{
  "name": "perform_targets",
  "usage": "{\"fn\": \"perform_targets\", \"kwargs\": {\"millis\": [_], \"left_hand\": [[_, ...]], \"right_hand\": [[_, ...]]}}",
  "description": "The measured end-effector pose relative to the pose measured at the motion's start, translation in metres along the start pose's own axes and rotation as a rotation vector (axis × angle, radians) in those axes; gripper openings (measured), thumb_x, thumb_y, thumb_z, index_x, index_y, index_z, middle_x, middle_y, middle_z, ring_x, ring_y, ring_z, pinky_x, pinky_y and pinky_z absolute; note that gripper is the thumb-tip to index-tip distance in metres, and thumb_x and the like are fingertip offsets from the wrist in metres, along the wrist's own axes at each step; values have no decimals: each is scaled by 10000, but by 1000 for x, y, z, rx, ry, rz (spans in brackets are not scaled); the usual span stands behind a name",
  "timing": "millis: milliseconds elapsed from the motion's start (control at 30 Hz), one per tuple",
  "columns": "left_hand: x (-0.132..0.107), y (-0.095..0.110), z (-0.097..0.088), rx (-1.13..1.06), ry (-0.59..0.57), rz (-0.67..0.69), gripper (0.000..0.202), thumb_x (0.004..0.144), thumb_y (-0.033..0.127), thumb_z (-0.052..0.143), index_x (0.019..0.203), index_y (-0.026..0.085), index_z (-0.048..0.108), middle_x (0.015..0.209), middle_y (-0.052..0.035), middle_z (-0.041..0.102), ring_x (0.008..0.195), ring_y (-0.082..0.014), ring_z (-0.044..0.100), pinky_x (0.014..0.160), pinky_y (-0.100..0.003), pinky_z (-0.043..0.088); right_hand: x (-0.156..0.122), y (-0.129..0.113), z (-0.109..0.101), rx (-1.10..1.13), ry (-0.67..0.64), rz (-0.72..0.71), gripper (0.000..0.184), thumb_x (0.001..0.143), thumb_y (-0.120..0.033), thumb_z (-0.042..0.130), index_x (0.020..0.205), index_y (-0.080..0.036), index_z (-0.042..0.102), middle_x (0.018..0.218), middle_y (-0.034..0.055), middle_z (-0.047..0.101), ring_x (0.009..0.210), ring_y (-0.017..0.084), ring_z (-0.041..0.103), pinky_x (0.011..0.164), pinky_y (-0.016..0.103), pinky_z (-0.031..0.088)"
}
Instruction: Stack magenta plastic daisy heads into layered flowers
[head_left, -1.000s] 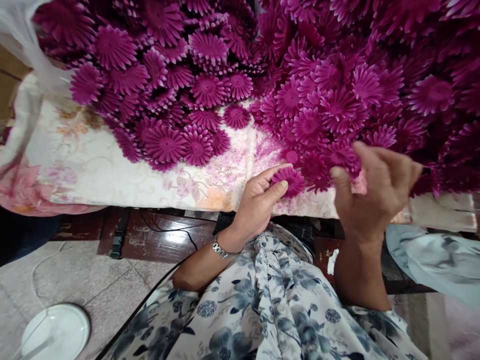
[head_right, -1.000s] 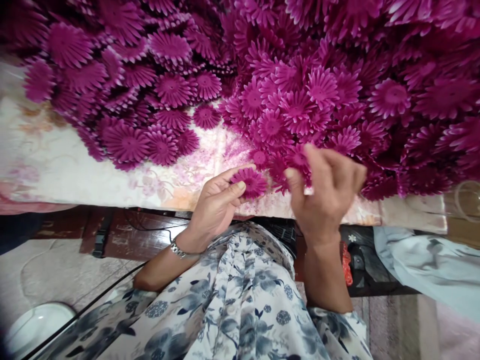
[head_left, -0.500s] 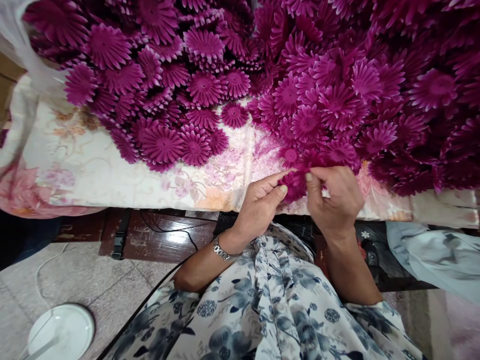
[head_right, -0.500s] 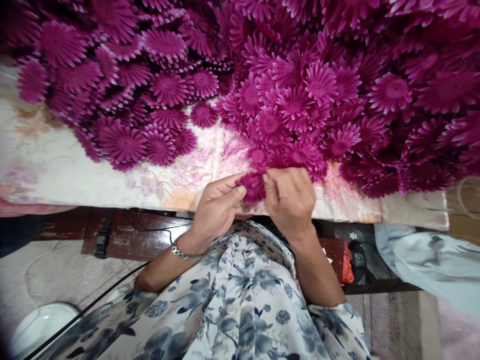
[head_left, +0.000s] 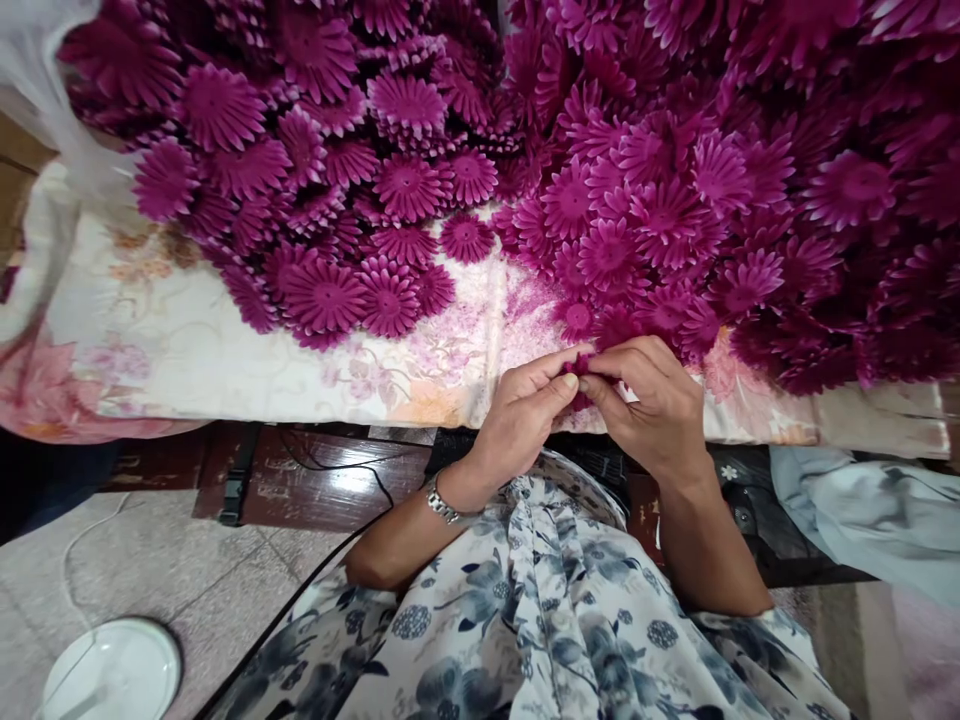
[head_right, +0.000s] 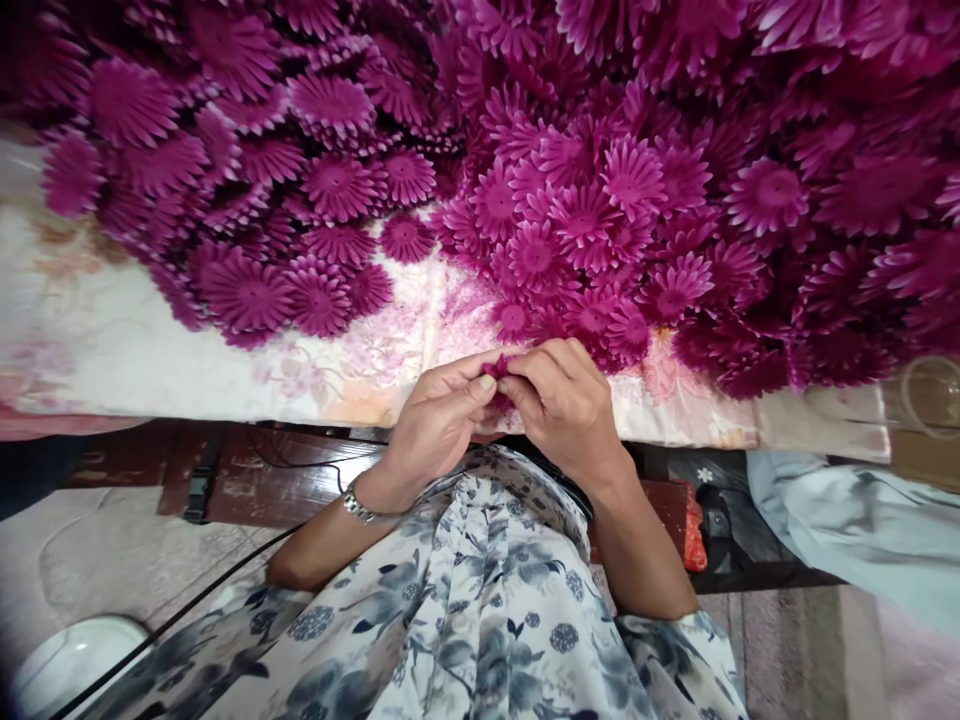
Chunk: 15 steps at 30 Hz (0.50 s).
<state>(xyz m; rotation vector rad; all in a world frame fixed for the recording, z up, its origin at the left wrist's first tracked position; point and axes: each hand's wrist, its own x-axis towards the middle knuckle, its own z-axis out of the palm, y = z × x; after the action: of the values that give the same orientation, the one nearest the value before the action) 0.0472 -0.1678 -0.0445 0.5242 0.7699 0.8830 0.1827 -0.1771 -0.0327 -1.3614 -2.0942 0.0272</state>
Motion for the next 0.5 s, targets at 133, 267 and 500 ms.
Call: {"fn": "perform_targets", "kwargs": {"millis": [133, 267, 500], "left_hand": [[2, -4, -3, 40, 0, 74, 297, 734, 331, 706, 998, 197, 732, 999, -48, 728, 1083, -206, 608, 952, -310, 462], [6, 1, -3, 73, 39, 151, 283, 724, 316, 716, 982, 200, 737, 974, -44, 741, 1049, -199, 631, 935, -301, 472], [15, 16, -2, -76, 49, 108, 132, 668, 254, 734, 773, 174, 749, 694, -21, 720, 624, -107, 627, 642, -230, 493]], "right_hand": [[0, 0, 3, 3, 46, 33, 38, 847, -169, 579, 817, -180, 599, 713, 18, 632, 693, 138, 579, 654, 272, 488], [5, 9, -2, -20, 198, 67, 49, 835, -157, 591, 852, -196, 616, 725, 3, 657, 687, 128, 602, 637, 261, 484], [8, 55, -35, -452, 395, 116, 181, 823, -260, 631, 992, -216, 679, 887, 92, 671, 839, 213, 603, 736, 359, 434]]}}
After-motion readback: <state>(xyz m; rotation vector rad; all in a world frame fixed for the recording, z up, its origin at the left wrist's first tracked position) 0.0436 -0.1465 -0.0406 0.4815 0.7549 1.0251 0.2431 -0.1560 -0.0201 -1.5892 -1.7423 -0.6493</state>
